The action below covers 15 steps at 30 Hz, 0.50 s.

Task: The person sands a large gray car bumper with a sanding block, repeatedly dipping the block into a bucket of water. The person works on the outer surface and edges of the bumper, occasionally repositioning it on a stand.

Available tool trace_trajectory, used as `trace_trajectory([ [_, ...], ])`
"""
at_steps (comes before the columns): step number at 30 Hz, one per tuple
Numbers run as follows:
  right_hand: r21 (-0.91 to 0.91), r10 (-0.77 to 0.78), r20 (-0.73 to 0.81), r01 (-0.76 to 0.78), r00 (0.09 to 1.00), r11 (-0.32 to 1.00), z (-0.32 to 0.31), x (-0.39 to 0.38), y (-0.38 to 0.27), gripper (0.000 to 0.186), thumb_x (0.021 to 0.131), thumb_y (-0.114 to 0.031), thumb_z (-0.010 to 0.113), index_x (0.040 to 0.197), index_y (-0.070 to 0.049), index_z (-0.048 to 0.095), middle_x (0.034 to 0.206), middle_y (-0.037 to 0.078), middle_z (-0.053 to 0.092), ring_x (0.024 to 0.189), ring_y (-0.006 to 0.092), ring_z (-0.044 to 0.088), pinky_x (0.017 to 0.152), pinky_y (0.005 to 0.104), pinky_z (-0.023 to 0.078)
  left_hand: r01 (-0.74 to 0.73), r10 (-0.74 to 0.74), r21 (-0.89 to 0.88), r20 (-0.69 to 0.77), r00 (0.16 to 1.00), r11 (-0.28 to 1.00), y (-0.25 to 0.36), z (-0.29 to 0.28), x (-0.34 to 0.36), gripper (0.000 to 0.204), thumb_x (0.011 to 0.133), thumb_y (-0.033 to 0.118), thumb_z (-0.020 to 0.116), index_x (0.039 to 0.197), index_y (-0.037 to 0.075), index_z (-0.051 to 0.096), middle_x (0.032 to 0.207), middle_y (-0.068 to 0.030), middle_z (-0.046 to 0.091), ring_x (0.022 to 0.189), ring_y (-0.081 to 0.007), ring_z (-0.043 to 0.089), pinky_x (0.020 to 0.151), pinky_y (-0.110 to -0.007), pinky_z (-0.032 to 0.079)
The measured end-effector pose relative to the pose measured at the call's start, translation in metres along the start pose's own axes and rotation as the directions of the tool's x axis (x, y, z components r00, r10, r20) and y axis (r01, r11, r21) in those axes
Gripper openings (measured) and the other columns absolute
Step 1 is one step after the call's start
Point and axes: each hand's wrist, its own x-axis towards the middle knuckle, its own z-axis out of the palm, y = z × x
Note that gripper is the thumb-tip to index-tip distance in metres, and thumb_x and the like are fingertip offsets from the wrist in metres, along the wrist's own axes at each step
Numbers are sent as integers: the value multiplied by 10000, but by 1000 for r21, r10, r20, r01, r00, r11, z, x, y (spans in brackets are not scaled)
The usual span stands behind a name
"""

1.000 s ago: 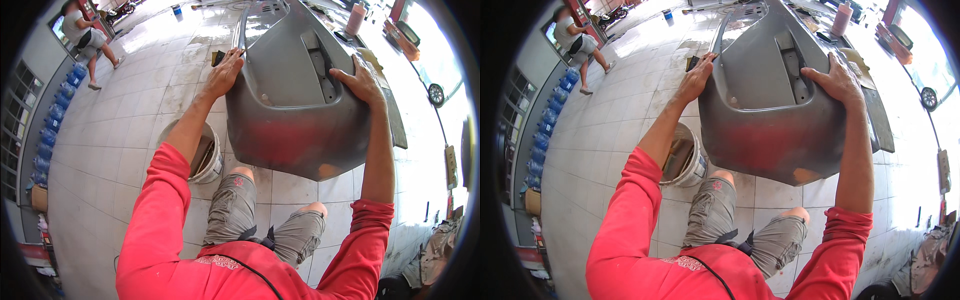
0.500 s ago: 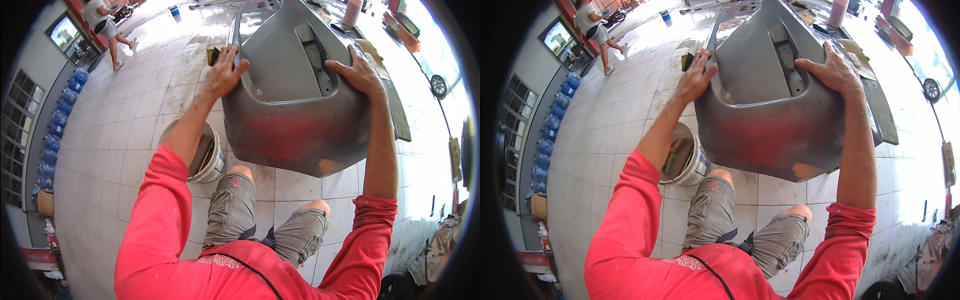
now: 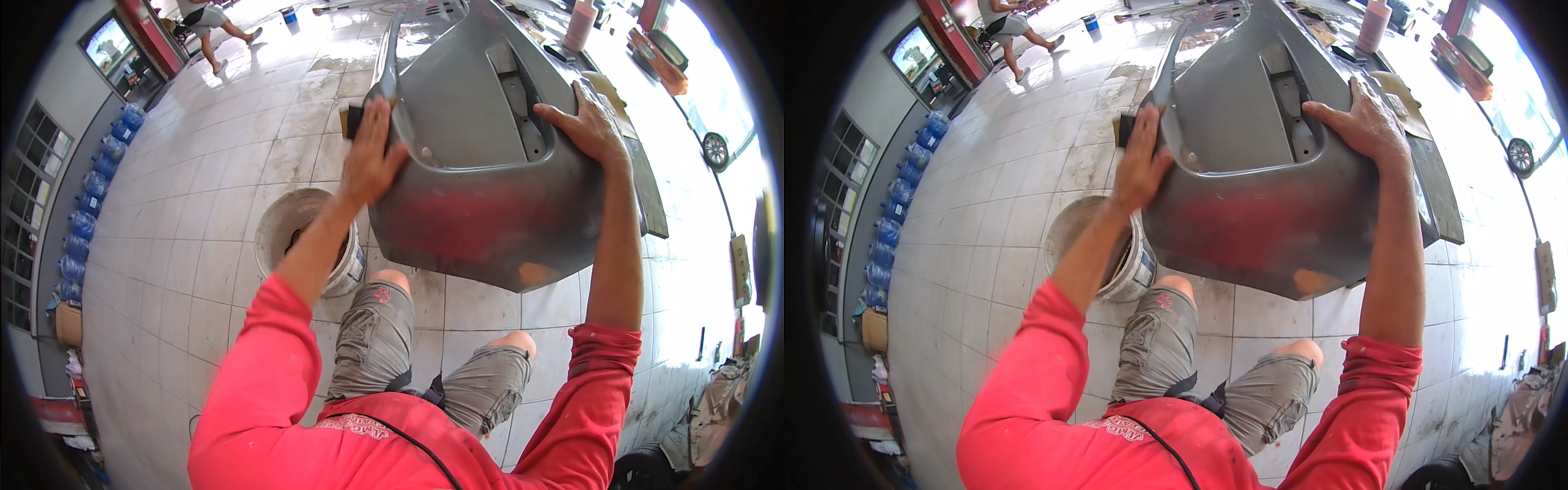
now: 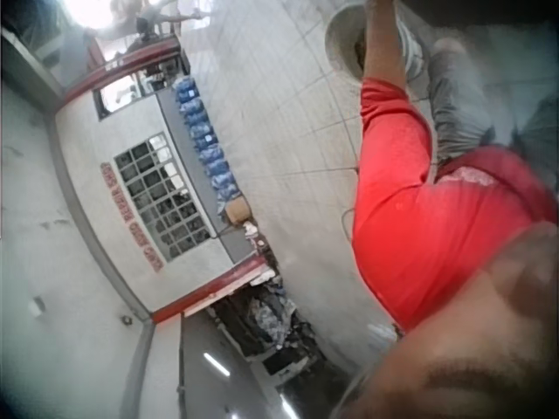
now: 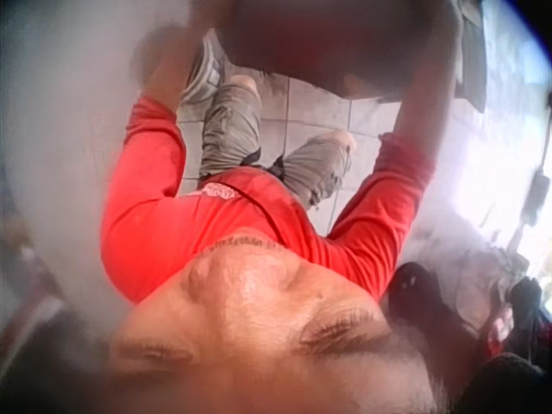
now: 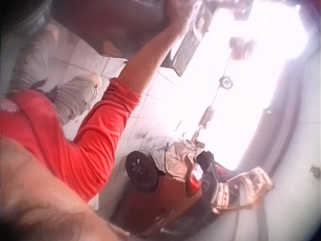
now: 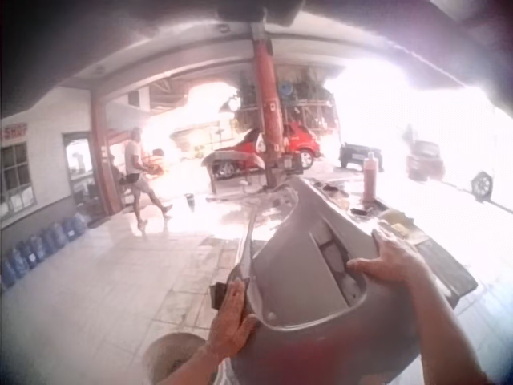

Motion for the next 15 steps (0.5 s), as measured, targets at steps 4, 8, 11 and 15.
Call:
trace_trajectory([
  [4,11,-15,-13,15,1000,1000,-11,-3,-3,1396,688,-912,709,1625,68,378,1643,306,437,1542,407,433,1274,487,346,-32,46,-139,100,994,990,71,3,-147,890,1076,524,568,1700,-13,230,1761,-250,238,1643,-449,168,1334,-484,160],
  [8,-39,-21,7,22,1000,999,-16,-7,-17,1342,749,-885,689,1621,84,371,1652,317,416,1561,414,396,1292,483,304,26,-21,-160,34,999,987,29,-17,-71,830,1095,480,548,1687,-27,263,1766,-229,245,1640,-452,175,1327,-472,187],
  [11,-36,-30,45,31,999,999,-17,-10,-24,1320,781,-878,668,1628,85,357,1672,304,393,1580,418,355,1312,468,255,217,-220,-223,11,976,951,-4,-22,7,832,1101,450,559,1679,-55,239,1758,-260,236,1639,-458,169,1324,-464,190],
  [15,-16,-36,27,36,999,999,-14,-11,-12,1330,776,-870,682,1620,105,355,1678,323,368,1588,422,336,1312,469,249,245,-269,-174,-131,954,954,54,10,-67,909,1092,462,583,1682,-83,156,1739,-341,190,1640,-463,156,1328,-457,165],
])
